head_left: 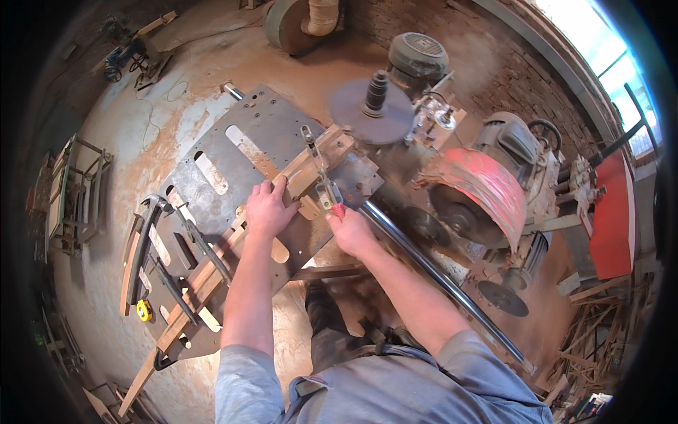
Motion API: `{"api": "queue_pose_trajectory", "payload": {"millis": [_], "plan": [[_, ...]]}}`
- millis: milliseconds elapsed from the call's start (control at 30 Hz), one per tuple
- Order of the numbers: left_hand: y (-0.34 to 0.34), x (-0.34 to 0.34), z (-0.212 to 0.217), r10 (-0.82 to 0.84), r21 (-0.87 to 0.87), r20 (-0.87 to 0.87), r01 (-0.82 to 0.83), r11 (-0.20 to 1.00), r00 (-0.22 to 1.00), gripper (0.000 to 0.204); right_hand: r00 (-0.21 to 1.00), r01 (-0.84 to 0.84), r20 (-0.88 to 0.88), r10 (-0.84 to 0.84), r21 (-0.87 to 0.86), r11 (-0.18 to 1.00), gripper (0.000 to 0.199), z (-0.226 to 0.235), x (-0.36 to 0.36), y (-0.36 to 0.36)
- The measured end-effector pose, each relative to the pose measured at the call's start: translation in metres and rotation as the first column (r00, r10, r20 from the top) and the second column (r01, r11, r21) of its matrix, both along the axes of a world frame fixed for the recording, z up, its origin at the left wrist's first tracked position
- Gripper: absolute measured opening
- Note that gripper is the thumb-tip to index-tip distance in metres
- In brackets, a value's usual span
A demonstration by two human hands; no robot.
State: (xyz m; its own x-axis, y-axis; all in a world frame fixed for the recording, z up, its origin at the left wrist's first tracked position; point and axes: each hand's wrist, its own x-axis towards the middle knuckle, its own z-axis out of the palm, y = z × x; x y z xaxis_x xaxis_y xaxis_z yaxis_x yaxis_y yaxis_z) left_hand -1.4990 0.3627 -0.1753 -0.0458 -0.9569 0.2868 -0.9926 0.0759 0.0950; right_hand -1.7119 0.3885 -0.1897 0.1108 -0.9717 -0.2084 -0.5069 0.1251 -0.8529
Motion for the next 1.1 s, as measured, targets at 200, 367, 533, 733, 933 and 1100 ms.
{"api": "queue_pose_trajectory", "payload": {"millis": [200, 367, 533, 733, 933, 1100], "plan": [[-0.003, 0.003, -0.002, 0.016, 0.029, -0.001, -0.016, 0.999, 1.0, 0.069, 1.0, -0.019, 0.003, 0.019, -0.021, 1.0, 0.039, -0.006, 0.0, -0.004], [-0.006, 0.002, 0.001, 0.054, 0.075, -0.015, -0.053, 0.996, 0.998, 0.066, 0.986, -0.035, -0.168, 0.008, -0.158, 0.987, 0.042, -0.006, 0.0, -0.004], [-0.045, 0.026, 0.006, 0.127, 0.274, -0.269, -0.051, 0.96, 0.955, 0.049, 0.973, -0.084, -0.228, 0.025, -0.254, 0.964, 0.033, -0.003, -0.006, -0.009], [-0.086, 0.039, 0.006, -0.056, 0.377, -0.13, 0.102, 0.921, 0.99, 0.039, 0.922, -0.196, 0.385, -0.041, 0.556, 0.808, 0.02, 0.091, -0.017, -0.022], [-0.116, 0.045, 0.004, 0.019, 0.586, -0.401, 0.24, 0.774, 0.916, 0.053, 0.859, -0.181, 0.483, -0.17, 0.597, 0.782, 0.018, 0.087, -0.019, -0.021], [-0.114, 0.056, -0.006, 0.049, 0.431, -0.498, 0.199, 0.88, 0.866, 0.056, 0.87, -0.187, 0.479, -0.119, 0.544, 0.818, 0.017, 0.089, -0.017, -0.016]]}}
